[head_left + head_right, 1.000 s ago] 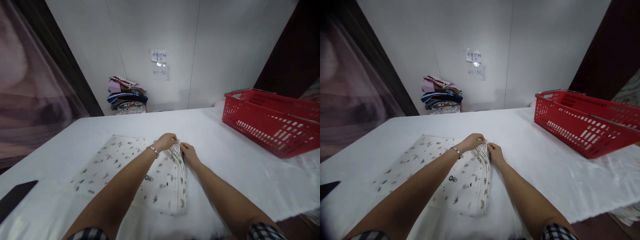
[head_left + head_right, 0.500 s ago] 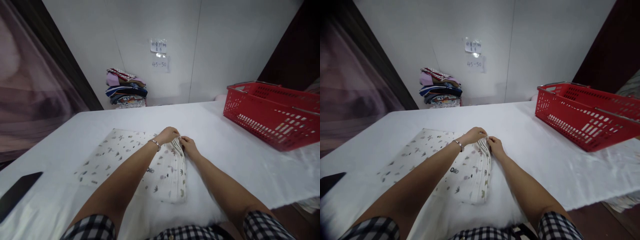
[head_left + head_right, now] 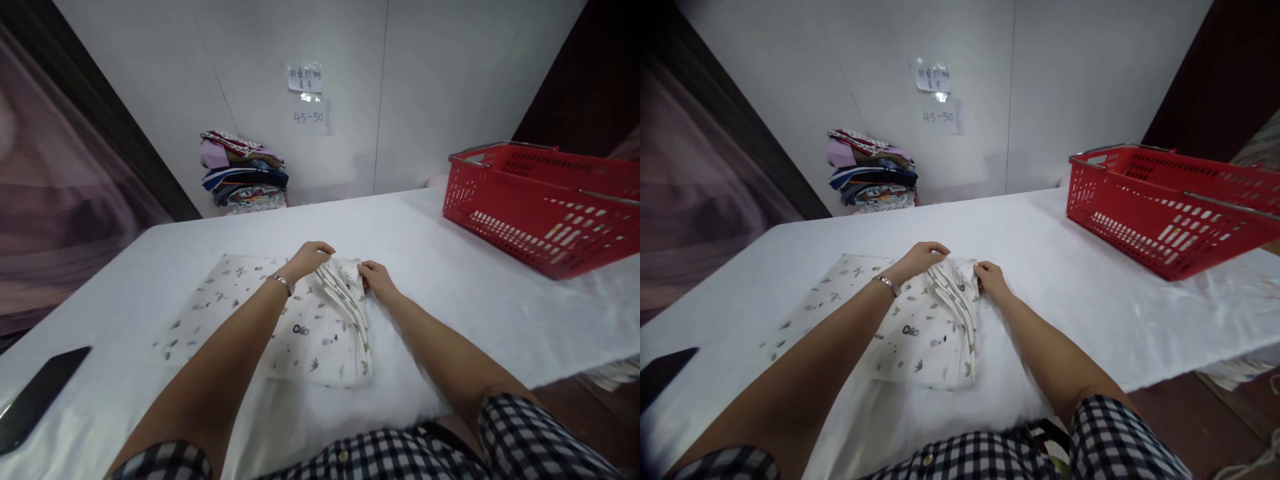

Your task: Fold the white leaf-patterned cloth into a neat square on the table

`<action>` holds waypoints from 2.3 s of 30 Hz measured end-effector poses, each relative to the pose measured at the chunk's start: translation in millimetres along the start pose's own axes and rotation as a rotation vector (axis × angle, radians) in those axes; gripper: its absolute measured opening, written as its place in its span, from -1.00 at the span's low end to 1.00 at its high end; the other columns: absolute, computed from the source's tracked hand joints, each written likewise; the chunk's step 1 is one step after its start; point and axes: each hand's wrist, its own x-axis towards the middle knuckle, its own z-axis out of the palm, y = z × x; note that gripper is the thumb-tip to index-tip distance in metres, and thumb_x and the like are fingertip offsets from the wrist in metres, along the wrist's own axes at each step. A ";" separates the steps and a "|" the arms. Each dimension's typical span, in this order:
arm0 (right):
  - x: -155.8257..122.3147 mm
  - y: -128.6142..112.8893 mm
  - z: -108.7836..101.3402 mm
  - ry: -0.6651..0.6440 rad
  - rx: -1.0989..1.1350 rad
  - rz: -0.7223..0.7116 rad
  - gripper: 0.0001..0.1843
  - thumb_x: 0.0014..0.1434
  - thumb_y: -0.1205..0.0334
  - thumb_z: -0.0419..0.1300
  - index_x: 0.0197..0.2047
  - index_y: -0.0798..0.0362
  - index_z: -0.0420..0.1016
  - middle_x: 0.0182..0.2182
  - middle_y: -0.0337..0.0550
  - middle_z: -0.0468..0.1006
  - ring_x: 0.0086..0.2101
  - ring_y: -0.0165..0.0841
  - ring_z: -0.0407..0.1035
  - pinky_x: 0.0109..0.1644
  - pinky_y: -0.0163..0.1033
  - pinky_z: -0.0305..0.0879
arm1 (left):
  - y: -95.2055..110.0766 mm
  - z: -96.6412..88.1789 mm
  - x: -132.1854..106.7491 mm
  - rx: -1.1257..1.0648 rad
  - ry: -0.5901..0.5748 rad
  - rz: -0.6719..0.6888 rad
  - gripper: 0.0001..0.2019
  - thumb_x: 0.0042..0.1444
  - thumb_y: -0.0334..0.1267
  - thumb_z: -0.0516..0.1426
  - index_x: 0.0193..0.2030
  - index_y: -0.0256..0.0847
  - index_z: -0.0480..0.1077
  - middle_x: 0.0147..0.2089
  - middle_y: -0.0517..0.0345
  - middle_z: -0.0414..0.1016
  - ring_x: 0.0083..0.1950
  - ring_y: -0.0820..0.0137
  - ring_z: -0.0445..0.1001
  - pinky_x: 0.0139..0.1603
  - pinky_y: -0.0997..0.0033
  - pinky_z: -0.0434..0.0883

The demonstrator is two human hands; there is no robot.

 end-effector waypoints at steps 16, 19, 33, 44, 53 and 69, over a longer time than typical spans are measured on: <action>1.7 0.9 -0.3 -0.006 0.011 0.001 -0.78 -0.12 0.08 0.16 -0.47 0.06 0.35 -0.71 -0.38 0.31 -0.71 -0.51 0.14 -0.64 -0.35 0.09 | 9.4 50.5 11.0 0.037 0.098 0.098 -0.43 0.03 -0.06 0.14 0.16 -0.22 0.20 -0.04 -0.01 0.40 -0.25 0.39 0.40 -0.21 0.42 0.32; -0.2 -1.5 0.6 -0.005 0.011 0.008 -0.79 -0.13 0.09 0.16 -0.48 0.06 0.35 -0.72 -0.38 0.30 -0.71 -0.51 0.14 -0.64 -0.35 0.10 | 10.7 47.6 -7.2 0.081 0.186 0.147 -0.45 0.05 -0.06 0.12 0.15 -0.22 0.17 0.08 -0.03 0.30 -0.27 0.43 0.39 -0.22 0.42 0.32; -16.8 -11.3 -1.5 0.034 -0.170 -0.055 -0.76 -0.18 0.13 0.11 -0.46 0.10 0.44 -0.67 -0.30 0.38 -0.62 -0.45 0.18 -0.56 -0.33 0.08 | -97.0 -49.8 -127.9 0.355 0.353 -0.208 -0.73 0.07 -0.05 0.05 -0.20 -0.16 0.38 -0.23 0.13 0.41 -0.30 0.38 0.42 -0.24 0.42 0.31; -11.7 -2.2 -2.1 0.134 -0.578 -0.131 -0.59 -0.17 0.02 0.05 -0.34 0.10 0.53 -0.42 -0.06 0.57 -0.34 -0.18 0.40 -0.32 -0.21 0.27 | -208.3 -148.8 -158.3 0.467 0.586 -0.641 -0.65 0.15 -0.07 -0.07 -0.18 -0.24 0.41 -0.13 -0.04 0.49 -0.10 0.28 0.43 -0.21 0.43 0.27; -20.7 -9.5 5.5 0.143 -0.667 -0.130 -0.51 -0.12 0.02 0.00 -0.24 0.14 0.52 -0.39 -0.04 0.56 -0.32 -0.18 0.40 -0.30 -0.23 0.27 | -212.4 -145.8 -114.4 0.434 0.503 -0.637 -0.67 0.11 -0.06 -0.03 -0.29 -0.27 0.41 -0.17 -0.10 0.50 -0.12 0.24 0.44 -0.24 0.40 0.27; -17.8 -3.9 3.9 0.160 -0.667 -0.131 -0.57 -0.09 0.03 0.02 -0.26 0.11 0.51 -0.44 -0.10 0.55 -0.36 -0.21 0.40 -0.33 -0.25 0.26 | -226.6 -143.5 -105.3 0.516 0.554 -0.661 -0.71 0.19 -0.13 -0.14 -0.10 -0.24 0.23 -0.16 -0.17 0.47 -0.12 0.15 0.45 -0.24 0.28 0.30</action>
